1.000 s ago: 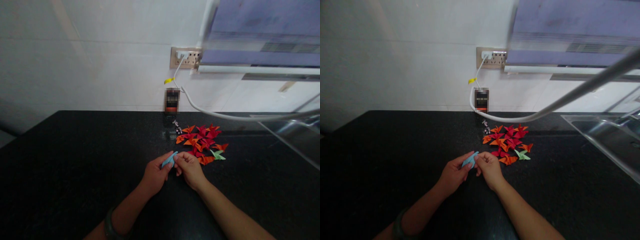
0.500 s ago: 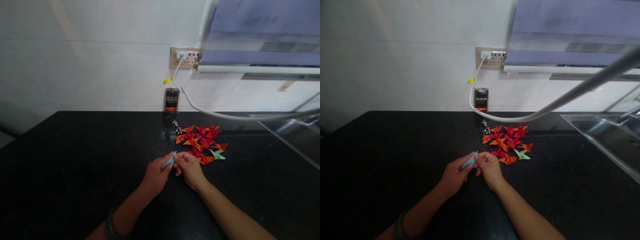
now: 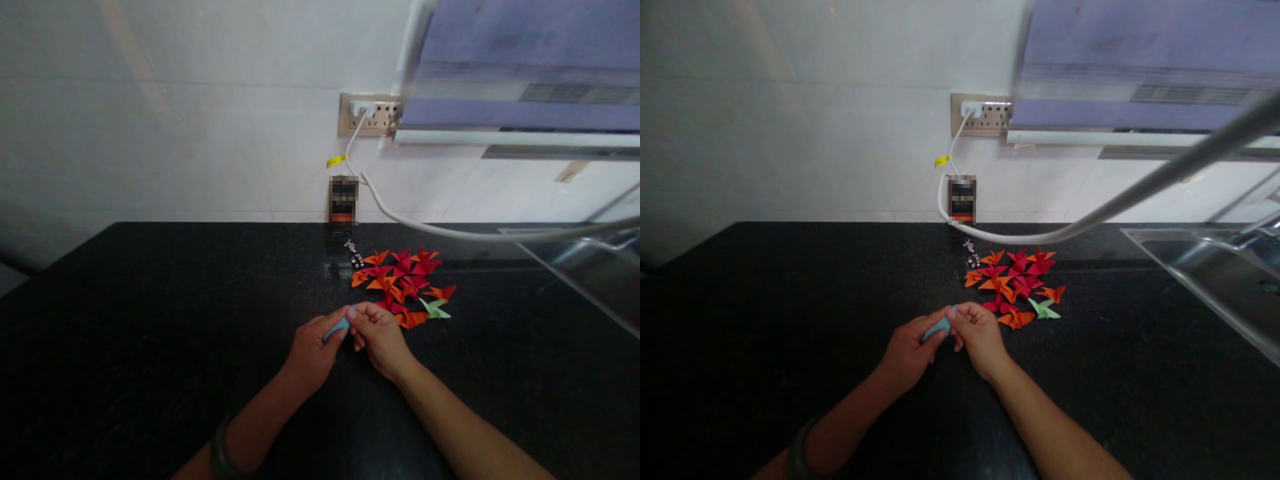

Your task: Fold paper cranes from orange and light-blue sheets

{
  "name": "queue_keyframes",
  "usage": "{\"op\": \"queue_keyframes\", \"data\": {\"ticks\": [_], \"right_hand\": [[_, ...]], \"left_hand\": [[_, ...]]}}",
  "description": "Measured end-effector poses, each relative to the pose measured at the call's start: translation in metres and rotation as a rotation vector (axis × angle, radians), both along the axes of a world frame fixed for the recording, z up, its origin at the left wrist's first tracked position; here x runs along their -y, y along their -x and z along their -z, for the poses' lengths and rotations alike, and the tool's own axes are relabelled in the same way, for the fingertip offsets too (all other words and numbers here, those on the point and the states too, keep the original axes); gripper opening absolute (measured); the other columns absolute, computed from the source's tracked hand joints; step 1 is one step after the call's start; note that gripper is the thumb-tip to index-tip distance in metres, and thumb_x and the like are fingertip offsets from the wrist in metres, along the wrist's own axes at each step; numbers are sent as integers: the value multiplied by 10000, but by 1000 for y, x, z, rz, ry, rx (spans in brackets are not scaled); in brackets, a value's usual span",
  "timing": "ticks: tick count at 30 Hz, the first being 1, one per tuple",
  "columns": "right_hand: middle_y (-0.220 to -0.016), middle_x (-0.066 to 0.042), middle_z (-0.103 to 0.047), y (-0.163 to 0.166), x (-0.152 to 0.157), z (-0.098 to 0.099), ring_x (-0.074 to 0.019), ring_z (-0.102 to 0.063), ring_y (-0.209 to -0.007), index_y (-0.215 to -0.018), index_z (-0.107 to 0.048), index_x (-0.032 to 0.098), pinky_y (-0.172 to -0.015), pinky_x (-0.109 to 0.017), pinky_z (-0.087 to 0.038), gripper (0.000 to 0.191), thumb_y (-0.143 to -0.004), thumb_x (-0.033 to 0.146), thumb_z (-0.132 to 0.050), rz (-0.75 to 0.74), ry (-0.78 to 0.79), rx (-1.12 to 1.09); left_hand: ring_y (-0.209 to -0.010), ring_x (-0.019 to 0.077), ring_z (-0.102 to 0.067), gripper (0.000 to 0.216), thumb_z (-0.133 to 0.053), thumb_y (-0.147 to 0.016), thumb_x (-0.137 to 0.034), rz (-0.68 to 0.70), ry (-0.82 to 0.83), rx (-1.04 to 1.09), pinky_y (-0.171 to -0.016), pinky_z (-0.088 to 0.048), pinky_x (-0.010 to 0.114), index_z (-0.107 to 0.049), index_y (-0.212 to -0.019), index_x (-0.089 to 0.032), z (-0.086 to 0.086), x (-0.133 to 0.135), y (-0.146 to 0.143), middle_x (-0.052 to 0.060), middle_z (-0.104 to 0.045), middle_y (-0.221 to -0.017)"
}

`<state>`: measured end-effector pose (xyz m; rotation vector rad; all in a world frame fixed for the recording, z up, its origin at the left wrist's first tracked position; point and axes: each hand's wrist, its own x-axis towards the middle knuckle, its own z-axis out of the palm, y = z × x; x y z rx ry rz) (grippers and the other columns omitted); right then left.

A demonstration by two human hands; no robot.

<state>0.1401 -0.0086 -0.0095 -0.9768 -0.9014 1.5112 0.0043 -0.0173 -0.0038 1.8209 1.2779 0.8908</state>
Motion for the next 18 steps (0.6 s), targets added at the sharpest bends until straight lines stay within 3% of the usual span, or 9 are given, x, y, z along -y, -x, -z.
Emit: {"op": "queue_keyframes", "data": {"ticks": [12, 18], "right_hand": [[-417, 78, -438, 1, 1, -2, -21, -350, -318, -585, -513, 143, -311, -139, -286, 232, -688, 319, -624, 46, -3, 60], [-425, 76, -435, 1, 1, -2, -27, -359, -329, -584, -502, 150, -314, -143, -274, 230, -688, 316, -621, 75, -7, 109]], "left_hand": [[-633, 115, -559, 373, -487, -758, -215, -2, 24, 12, -587, -460, 223, -543, -1125, -242, -2, 0, -1, 25, -642, -857], [-507, 99, -516, 392, -485, -757, -261, -29, 129, 96, -485, -426, 213, -531, -1145, -229, -2, 2, -2, 26, -638, -789]]}}
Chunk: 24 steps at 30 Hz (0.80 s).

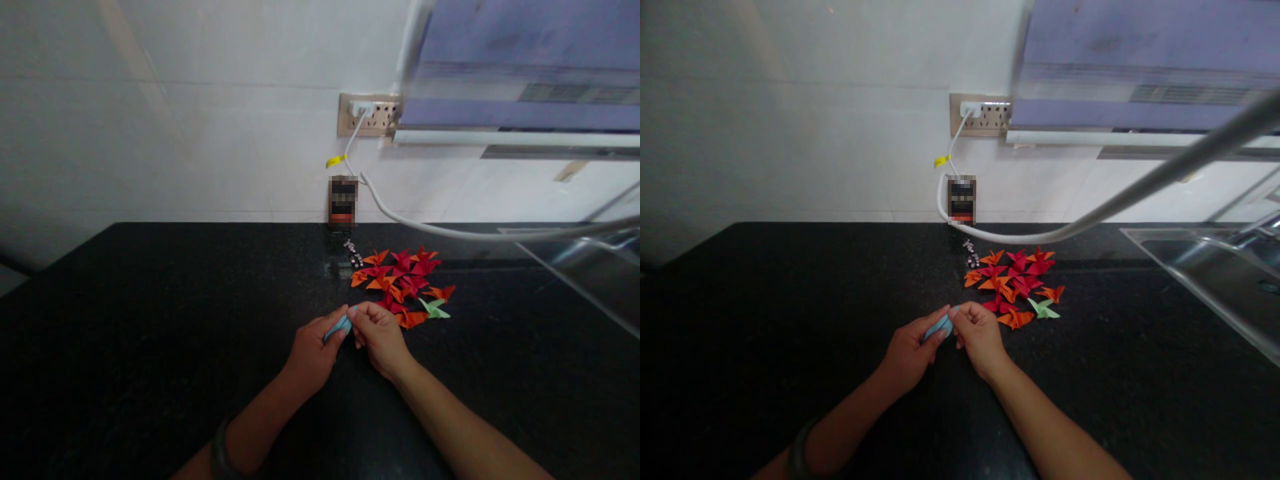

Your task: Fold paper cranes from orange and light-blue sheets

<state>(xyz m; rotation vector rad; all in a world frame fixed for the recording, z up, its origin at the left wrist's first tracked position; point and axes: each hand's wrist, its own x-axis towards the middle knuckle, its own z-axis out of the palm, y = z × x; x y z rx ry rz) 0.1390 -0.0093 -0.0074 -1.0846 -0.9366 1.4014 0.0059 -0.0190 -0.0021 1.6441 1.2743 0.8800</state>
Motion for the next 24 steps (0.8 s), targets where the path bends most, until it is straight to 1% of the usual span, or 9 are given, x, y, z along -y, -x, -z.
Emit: {"op": "queue_keyframes", "data": {"ticks": [3, 5, 7, 9, 11, 14, 16, 19, 24], "right_hand": [[-441, 73, -441, -1, -1, 1, -28, -365, -342, -608, -519, 147, -326, -144, -286, 208, -694, 311, -615, 11, -10, 19], [-446, 72, -439, -2, -1, 2, -28, -365, -349, -622, -530, 146, -332, -144, -292, 201, -700, 313, -610, 12, -16, 27], [-446, 73, -436, -2, 0, 2, -30, -368, -354, -639, -542, 147, -338, -146, -301, 195, -702, 319, -608, 5, -24, 31], [-446, 73, -442, -1, 0, 2, -32, -375, -354, -663, -552, 148, -342, -148, -309, 191, -698, 326, -612, -8, -23, 29], [-443, 73, -450, 0, 1, 1, -34, -381, -351, -678, -559, 149, -341, -150, -313, 192, -689, 330, -619, -18, -15, 22], [-464, 65, -480, 1, 1, 0, -37, -388, -355, -692, -571, 148, -337, -153, -320, 198, -666, 332, -638, -24, -7, 21], [-494, 57, -503, 2, 1, 0, -37, -393, -364, -711, -580, 148, -334, -152, -320, 205, -645, 327, -656, -34, -9, 29], [-499, 59, -497, 2, 0, -1, -38, -391, -376, -722, -588, 149, -333, -147, -311, 209, -620, 308, -678, -52, -21, 53], [-465, 58, -492, 2, 2, -1, -39, -371, -374, -647, -585, 148, -352, -158, -278, 174, -618, 291, -681, -35, -31, 114]], "left_hand": [[-437, 88, -479, 476, -498, -752, -309, -21, 79, 64, -448, -398, 200, -451, -1214, -204, -1, 1, -1, -21, -584, -595], [-378, 82, -442, 500, -471, -763, -364, -37, 174, 121, -396, -361, 189, -431, -1219, -161, -2, 1, -3, -48, -521, -489], [-324, 76, -399, 469, -423, -780, -396, -49, 269, 177, -345, -314, 179, -475, -1159, -124, -3, -1, -3, -61, -475, -424], [-297, 70, -370, 417, -411, -784, -382, -52, 314, 215, -322, -286, 173, -527, -1080, -114, -3, -2, -4, -64, -457, -394], [-291, 65, -361, 368, -437, -769, -351, -47, 315, 226, -322, -282, 168, -558, -1026, -117, -4, -3, -4, -66, -455, -386], [-293, 64, -363, 334, -448, -760, -327, -63, 295, 187, -332, -283, 167, -584, -979, -116, -7, -2, -4, -66, -450, -372], [-305, 66, -373, 321, -445, -760, -324, -71, 261, 149, -345, -289, 166, -596, -957, -121, -9, -1, -4, -64, -449, -370], [-322, 71, -388, 302, -432, -766, -325, -66, 213, 98, -366, -302, 168, -607, -926, -138, -10, 0, -4, -63, -451, -374], [-319, 75, -395, 287, -430, -766, -332, -47, 183, 48, -382, -312, 175, -615, -890, -152, -7, 0, -4, -62, -457, -371]]}}
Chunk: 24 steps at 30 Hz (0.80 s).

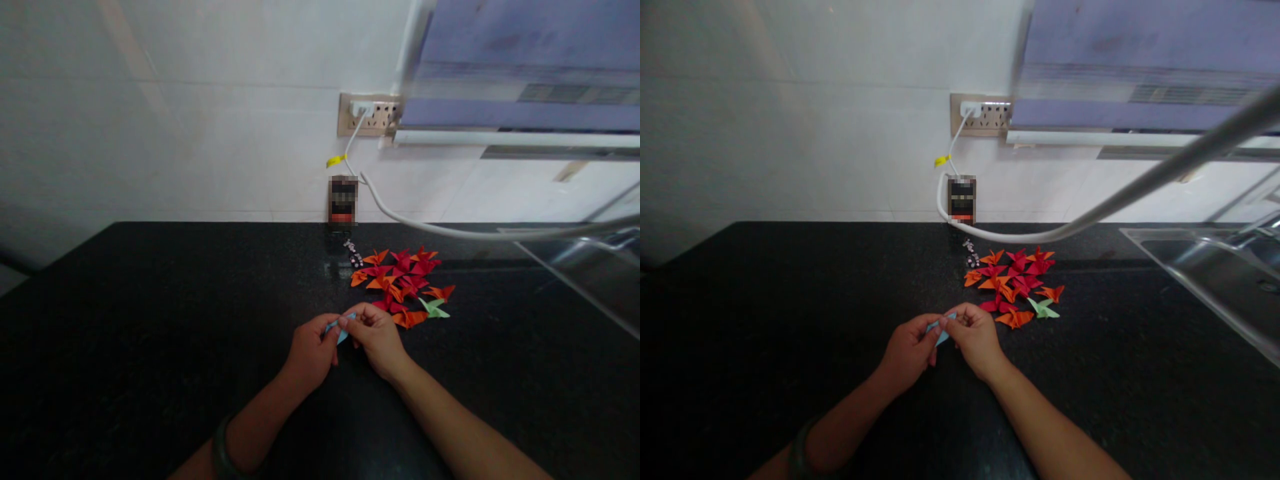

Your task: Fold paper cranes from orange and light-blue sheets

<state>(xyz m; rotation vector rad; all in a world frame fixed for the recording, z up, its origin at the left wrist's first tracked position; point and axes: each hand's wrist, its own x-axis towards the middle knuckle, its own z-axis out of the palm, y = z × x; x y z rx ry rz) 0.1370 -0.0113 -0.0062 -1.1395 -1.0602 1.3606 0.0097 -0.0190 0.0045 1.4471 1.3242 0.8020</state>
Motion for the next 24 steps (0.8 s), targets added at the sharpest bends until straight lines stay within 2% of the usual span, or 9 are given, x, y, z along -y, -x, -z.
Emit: {"op": "queue_keyframes", "data": {"ticks": [6, 10, 15, 20, 24], "right_hand": [[-429, 54, -471, 0, 0, 3, -47, -367, -356, -583, -569, 145, -348, -171, -257, 231, -653, 352, -645, 64, 18, 14], [-411, 39, -444, -2, -2, 6, -52, -365, -349, -491, -517, 147, -360, -183, -286, 406, -765, 446, -485, 39, -13, -21], [-470, 44, -501, -4, -3, 2, -55, -392, -377, -614, -576, 152, -361, -172, -287, 243, -635, 381, -655, 32, -40, 85], [-412, 54, -438, -5, -3, 3, -53, -369, -349, -541, -511, 158, -360, -177, -290, 322, -736, 412, -548, 50, -40, 38], [-489, 54, -484, -5, -2, 3, -55, -386, -376, -646, -555, 164, -360, -175, -301, 218, -667, 367, -632, -51, -58, 74]], "left_hand": [[-314, 67, -377, 279, -439, -763, -311, -3, 11, 35, -370, -305, 168, -610, -903, -143, -3, 0, 0, -71, -441, -372], [-304, 59, -364, 274, -446, -762, -290, -1, 60, 84, -358, -297, 165, -599, -923, -131, -5, -1, 0, -74, -442, -373], [-282, 55, -355, 291, -462, -753, -289, -30, 77, 123, -347, -290, 167, -569, -970, -126, -2, -3, 0, -83, -438, -362], [-289, 52, -372, 337, -474, -740, -279, -29, 90, 160, -350, -306, 169, -521, -1028, -110, -1, -3, 0, -84, -466, -398], [-311, 58, -402, 416, -491, -729, -270, -54, 88, 200, -346, -321, 168, -458, -1114, -116, -2, -4, 1, -82, -487, -436]]}}
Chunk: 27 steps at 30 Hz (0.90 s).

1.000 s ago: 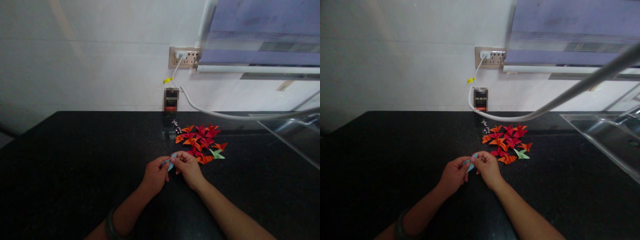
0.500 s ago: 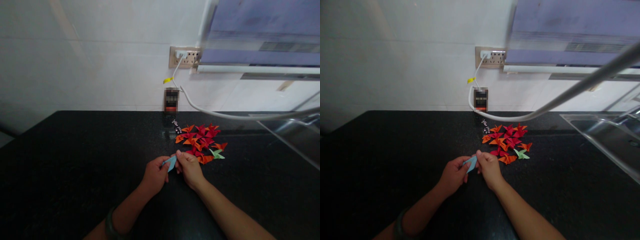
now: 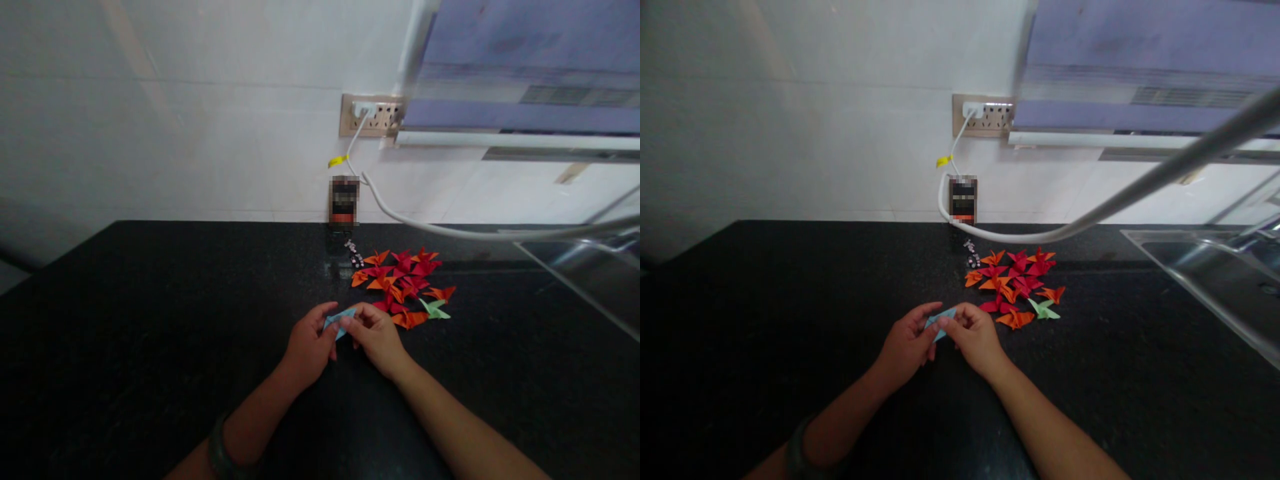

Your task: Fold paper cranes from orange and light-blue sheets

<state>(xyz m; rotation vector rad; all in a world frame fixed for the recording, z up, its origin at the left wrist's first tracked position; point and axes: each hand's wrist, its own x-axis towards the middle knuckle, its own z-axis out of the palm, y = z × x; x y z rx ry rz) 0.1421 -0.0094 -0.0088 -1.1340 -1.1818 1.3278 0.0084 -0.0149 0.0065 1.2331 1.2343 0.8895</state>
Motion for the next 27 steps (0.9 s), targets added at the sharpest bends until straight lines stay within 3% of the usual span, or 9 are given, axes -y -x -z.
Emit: {"op": "queue_keyframes", "data": {"ticks": [3, 6, 9, 13, 17, 21, 27], "right_hand": [[-442, 66, -440, -1, 1, -1, -55, -368, -375, -581, -525, 164, -366, -174, -290, 221, -670, 334, -636, 42, -31, 63], [-444, 62, -445, -1, 2, -1, -58, -376, -384, -565, -507, 166, -377, -178, -292, 234, -691, 329, -618, 84, -62, 81], [-493, 47, -508, 0, 2, 0, -63, -393, -395, -618, -518, 171, -379, -182, -301, 202, -690, 331, -618, 55, -49, 75], [-532, 42, -533, 2, 2, 1, -65, -413, -402, -664, -534, 171, -377, -183, -310, 188, -647, 310, -660, 42, -41, 119], [-523, 44, -507, 2, 1, 1, -63, -416, -402, -616, -536, 158, -384, -186, -319, 202, -676, 326, -630, 81, -59, 114], [-463, 53, -486, 1, 1, 0, -71, -434, -403, -614, -548, 149, -397, -188, -322, 207, -678, 330, -626, 84, -29, 59], [-391, 57, -468, 7, 2, 0, -60, -424, -358, -597, -542, 141, -400, -186, -337, 248, -707, 357, -597, 47, 120, -238]], "left_hand": [[-387, 76, -484, 434, -517, -710, -246, -33, 45, 70, -376, -381, 180, -441, -1114, -110, -1, -2, 0, -50, -545, -526], [-435, 91, -529, 265, -529, -708, -270, -32, 100, 79, -421, -423, 200, -540, -909, -98, -1, -3, 0, -14, -574, -552], [-387, 88, -502, 209, -510, -726, -307, -8, 80, 29, -410, -406, 194, -570, -771, -112, -1, -3, 1, -30, -537, -451], [-368, 84, -475, 215, -501, -733, -324, 26, 4, -26, -401, -377, 183, -576, -720, -122, -1, -2, 3, -43, -507, -409], [-411, 91, -497, 253, -481, -746, -344, 56, -40, -19, -436, -401, 195, -586, -809, -123, 0, 1, 3, -37, -528, -463], [-505, 106, -546, 225, -550, -701, -313, 60, -46, 22, -491, -437, 211, -591, -828, -131, -2, 3, 1, -8, -594, -590], [-462, 105, -546, 215, -546, -712, -316, -22, 40, 96, -482, -438, 212, -603, -753, -113, -3, -1, 2, -2, -592, -513]]}}
